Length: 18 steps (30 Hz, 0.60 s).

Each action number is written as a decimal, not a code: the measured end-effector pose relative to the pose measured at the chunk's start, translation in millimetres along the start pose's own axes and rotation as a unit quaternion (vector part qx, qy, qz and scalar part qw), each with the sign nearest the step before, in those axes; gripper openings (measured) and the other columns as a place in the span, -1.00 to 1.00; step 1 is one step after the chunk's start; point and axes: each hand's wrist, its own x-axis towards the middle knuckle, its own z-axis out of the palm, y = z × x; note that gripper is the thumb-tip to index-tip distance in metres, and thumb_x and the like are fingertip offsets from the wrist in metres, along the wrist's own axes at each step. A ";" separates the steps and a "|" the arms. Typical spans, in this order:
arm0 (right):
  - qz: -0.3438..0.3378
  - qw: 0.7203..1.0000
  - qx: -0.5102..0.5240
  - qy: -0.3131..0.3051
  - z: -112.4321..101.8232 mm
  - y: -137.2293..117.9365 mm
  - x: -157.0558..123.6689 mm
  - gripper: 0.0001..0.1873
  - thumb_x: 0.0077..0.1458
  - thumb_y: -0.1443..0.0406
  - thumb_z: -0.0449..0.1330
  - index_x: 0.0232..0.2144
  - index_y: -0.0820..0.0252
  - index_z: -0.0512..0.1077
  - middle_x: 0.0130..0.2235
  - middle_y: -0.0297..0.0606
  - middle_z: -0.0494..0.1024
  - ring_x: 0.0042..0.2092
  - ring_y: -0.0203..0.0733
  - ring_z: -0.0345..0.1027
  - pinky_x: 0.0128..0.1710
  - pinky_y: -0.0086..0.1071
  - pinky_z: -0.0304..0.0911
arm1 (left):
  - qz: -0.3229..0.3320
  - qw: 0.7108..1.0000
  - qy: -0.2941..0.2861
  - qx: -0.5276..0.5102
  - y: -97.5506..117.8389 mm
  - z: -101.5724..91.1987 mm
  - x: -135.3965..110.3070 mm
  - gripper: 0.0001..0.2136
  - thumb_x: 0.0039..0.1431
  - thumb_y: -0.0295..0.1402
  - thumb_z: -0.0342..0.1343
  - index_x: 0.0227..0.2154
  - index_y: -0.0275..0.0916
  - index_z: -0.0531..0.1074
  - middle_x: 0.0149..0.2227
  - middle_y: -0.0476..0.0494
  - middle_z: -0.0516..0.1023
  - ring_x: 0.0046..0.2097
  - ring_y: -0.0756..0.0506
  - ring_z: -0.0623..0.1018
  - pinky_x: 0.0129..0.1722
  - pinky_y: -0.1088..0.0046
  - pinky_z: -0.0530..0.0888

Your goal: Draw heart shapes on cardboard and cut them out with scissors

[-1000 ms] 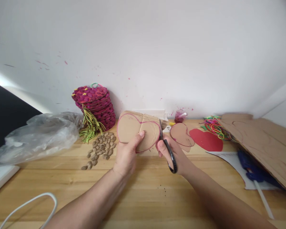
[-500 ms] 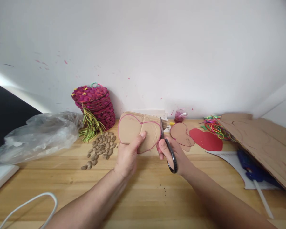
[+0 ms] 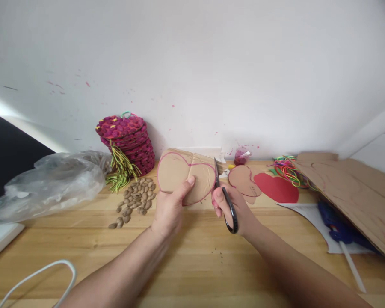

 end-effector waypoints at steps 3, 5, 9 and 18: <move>-0.002 1.000 -0.005 0.001 -1.1 -1.3 0.1 -0.39 0.26 -0.29 0.06 -0.50 0.03 0.20 -0.59 -0.40 0.31 -0.52 -0.19 0.18 -0.50 -0.27 0.13 | -0.007 1.000 0.002 -0.003 1.1 -0.8 2.1 -0.38 -0.02 -0.39 0.49 0.17 -0.23 0.53 0.13 -0.22 0.65 0.23 -0.23 0.55 0.27 0.25 0.44; -0.003 1.000 -0.009 0.005 -1.9 -2.8 0.3 -0.38 0.25 -0.30 0.04 -0.50 0.04 0.20 -0.59 -0.39 0.30 -0.52 -0.20 0.18 -0.51 -0.27 0.13 | -0.012 1.000 0.003 0.000 2.6 -1.3 3.8 -0.38 -0.03 -0.39 0.49 0.16 -0.23 0.53 0.12 -0.22 0.65 0.23 -0.23 0.55 0.28 0.25 0.43; -0.006 1.000 -0.010 0.004 -2.8 -4.8 0.9 -0.38 0.22 -0.30 0.10 -0.52 0.04 0.20 -0.60 -0.40 0.29 -0.52 -0.20 0.18 -0.51 -0.28 0.12 | -0.021 1.000 -0.008 0.008 6.3 -1.7 6.9 -0.35 -0.05 -0.36 0.51 0.16 -0.22 0.53 0.04 -0.22 0.69 0.20 -0.24 0.58 0.29 0.22 0.42; 0.013 1.000 -0.017 0.000 -2.3 -6.3 0.2 -0.34 0.22 -0.34 0.02 -0.53 0.03 0.18 -0.62 -0.39 0.26 -0.54 -0.21 0.14 -0.55 -0.29 0.04 | -0.031 0.999 -0.011 0.016 9.3 -4.4 11.4 -0.32 -0.10 -0.34 0.53 0.16 -0.23 0.54 0.00 -0.25 0.71 0.16 -0.27 0.61 0.29 0.16 0.43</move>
